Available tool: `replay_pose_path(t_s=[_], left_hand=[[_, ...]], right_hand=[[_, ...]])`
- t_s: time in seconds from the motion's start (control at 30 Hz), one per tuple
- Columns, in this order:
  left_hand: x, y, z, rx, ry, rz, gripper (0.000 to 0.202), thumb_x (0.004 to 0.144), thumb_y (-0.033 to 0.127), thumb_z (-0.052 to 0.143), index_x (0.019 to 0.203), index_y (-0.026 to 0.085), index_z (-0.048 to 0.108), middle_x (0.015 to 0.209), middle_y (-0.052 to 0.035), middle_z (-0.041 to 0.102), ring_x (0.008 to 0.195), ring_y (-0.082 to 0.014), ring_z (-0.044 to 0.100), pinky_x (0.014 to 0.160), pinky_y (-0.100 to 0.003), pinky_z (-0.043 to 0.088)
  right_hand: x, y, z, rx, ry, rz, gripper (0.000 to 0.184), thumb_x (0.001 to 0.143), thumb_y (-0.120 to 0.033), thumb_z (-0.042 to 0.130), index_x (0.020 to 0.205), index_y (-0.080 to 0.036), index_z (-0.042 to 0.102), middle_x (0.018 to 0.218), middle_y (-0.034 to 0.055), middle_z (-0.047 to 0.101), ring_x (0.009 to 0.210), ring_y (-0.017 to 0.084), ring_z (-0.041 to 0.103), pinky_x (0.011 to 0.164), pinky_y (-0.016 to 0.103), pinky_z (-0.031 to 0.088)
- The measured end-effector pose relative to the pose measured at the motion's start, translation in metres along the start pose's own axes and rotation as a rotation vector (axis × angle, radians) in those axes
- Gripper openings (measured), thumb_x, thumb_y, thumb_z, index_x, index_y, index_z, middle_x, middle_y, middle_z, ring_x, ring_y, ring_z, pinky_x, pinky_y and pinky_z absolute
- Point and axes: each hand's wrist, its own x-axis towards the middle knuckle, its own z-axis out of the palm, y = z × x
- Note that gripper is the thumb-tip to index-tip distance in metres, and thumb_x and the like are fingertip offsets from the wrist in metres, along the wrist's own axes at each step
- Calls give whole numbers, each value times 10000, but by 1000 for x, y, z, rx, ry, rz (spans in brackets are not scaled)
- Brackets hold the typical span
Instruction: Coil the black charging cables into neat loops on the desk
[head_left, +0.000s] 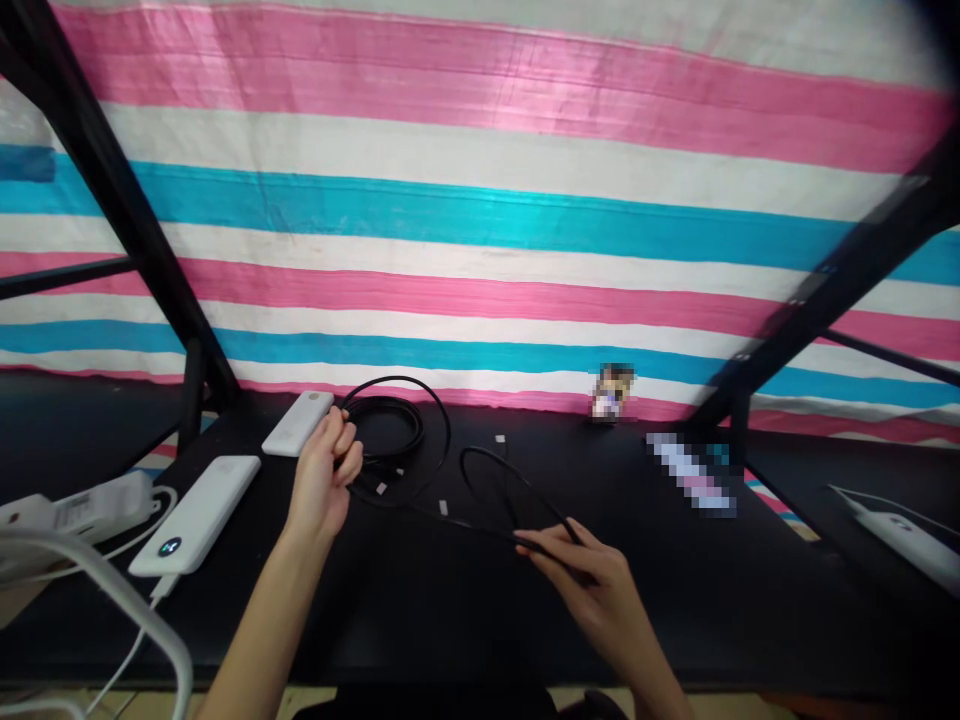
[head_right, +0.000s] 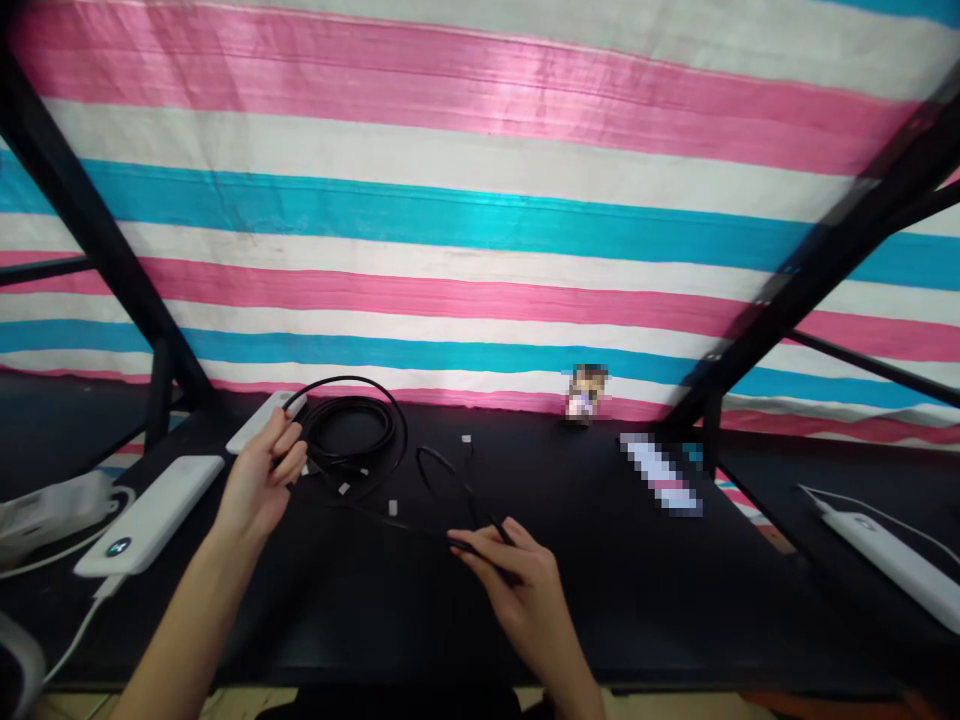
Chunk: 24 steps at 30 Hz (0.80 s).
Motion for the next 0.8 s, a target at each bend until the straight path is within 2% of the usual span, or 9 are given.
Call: replay_pose_path(t_s=[0.1,0.27,0.33,0.43,0.5,0.6,0.67,0.73,0.8], left_hand=[[-3,-1,-4,122,45,136,276,799,401,660,766,168,516,519,111,208,367,-13,120,342,-157,79],[-11,-6,-8,404,74,357,279,793,449,651,792,182,569,490,92,288,387,-28,226,370,-150,143],[-12,-6,-13,508,87,433,247,807,433,632,821,188,607,517,66,404,413,-40,285,386,-161,201],[-14,-2,-22,701,91,539,186,798,374,638,838,195,669,668,15,589,496,-62,414,450,-176,320],[-17,2,-25,814,33,590,145,787,334,639,808,202,696,713,4,651,547,-82,496,506,-184,386],[-24,8,-21,919,-145,614,127,774,306,640,758,208,719,703,-3,698,601,-119,592,558,-198,453],[-31,10,-12,948,-265,609,128,776,295,643,737,208,729,705,-13,715,623,-139,628,568,-208,478],[-39,8,0,942,-362,631,122,791,266,640,735,208,732,708,-16,720,635,-141,641,586,-210,492],[-47,4,13,916,-432,673,109,809,226,631,759,204,725,700,-12,710,620,-125,623,582,-202,482]], right_hand=[[-5,11,-10,33,119,61,274,831,-288,633,1087,-310,728,787,25,719,598,140,578,520,243,465],[-13,22,-15,219,422,206,340,875,-334,599,1209,-314,653,922,30,660,538,83,397,462,209,372],[-16,22,-17,330,521,250,354,862,-349,626,1214,-328,639,957,27,632,547,71,377,453,192,347],[-19,22,-21,468,596,273,356,813,-357,687,1168,-330,661,961,32,626,587,73,396,453,169,334],[-20,22,-24,519,616,276,338,795,-359,702,1130,-323,683,970,41,635,600,79,397,444,164,323],[-17,20,-26,523,586,229,350,817,-400,648,1157,-317,676,1029,57,649,612,93,406,437,174,321],[-12,14,-25,439,502,147,436,821,-450,605,1231,-306,635,1092,69,652,670,117,467,494,200,391],[-5,1,-20,299,345,59,596,772,-468,638,1332,-283,554,1172,84,637,828,169,552,658,261,480],[3,-16,-9,170,138,-2,801,682,-423,731,1417,-266,452,1233,96,616,1008,238,573,831,337,490]])
